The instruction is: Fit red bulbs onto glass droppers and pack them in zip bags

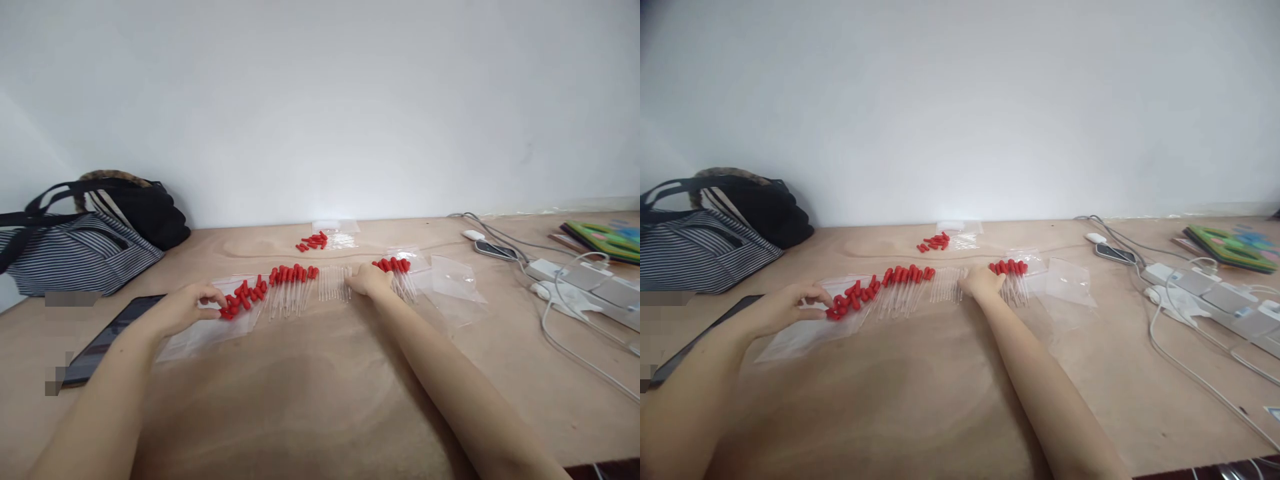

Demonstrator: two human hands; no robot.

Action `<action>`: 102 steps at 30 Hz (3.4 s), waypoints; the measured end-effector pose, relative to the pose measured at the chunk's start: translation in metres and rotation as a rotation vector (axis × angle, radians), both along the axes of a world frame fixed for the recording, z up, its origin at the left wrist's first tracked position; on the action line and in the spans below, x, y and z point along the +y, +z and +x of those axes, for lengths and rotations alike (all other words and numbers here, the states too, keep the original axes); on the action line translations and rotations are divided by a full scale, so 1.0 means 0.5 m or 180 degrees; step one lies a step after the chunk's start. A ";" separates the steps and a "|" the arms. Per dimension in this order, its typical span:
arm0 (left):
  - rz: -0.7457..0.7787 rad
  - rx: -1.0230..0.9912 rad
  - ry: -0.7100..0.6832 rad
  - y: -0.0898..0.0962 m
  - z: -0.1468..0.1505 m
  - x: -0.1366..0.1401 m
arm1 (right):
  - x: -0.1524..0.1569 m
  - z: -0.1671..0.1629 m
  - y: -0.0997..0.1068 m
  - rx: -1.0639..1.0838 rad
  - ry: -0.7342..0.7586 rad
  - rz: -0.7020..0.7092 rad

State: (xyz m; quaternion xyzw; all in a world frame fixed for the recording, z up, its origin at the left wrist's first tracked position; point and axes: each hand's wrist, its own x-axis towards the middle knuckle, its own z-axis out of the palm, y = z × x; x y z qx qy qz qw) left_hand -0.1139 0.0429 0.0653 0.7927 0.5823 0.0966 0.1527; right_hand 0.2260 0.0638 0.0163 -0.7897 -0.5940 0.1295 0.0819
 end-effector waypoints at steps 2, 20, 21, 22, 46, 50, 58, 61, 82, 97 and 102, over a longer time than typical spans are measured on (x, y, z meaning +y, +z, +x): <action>-0.0021 0.0081 -0.0125 -0.012 0.002 0.005 | 0.001 0.001 -0.001 0.0017 0.0014 0.0010; 0.0071 0.0558 -0.0652 -0.031 -0.002 0.030 | -0.143 0.057 -0.003 0.0297 0.0913 0.1682; 0.0089 0.0580 -0.0699 -0.030 -0.001 0.029 | -0.155 0.064 -0.010 0.0326 0.1114 0.1823; 0.0098 0.0577 -0.0734 -0.027 0.001 0.027 | -0.166 0.071 -0.016 0.0342 0.1302 0.1957; -0.0076 -0.0076 -0.0998 -0.002 0.111 -0.028 | -0.194 0.088 -0.061 0.0159 0.2368 0.2180; -0.0089 -0.0725 -0.1229 -0.042 0.234 -0.075 | -0.192 0.091 -0.064 0.0280 0.2420 0.2136; 0.0935 -0.0937 -0.1334 -0.144 0.341 -0.107 | -0.197 0.095 -0.062 0.0451 0.2420 0.1988; 0.1005 -0.0925 -0.1276 -0.153 0.337 -0.104 | -0.194 0.091 -0.067 0.0459 0.2395 0.1946; 0.1445 -0.0929 -0.0960 -0.169 0.348 -0.111 | -0.214 0.060 -0.064 0.0434 0.2348 0.2194; 0.1841 -0.0832 -0.1377 -0.155 0.343 -0.125 | -0.214 0.062 -0.060 -0.0079 0.2685 0.2890; 0.1859 -0.0784 -0.1377 -0.152 0.344 -0.128 | -0.218 0.056 -0.062 -0.0185 0.2556 0.2977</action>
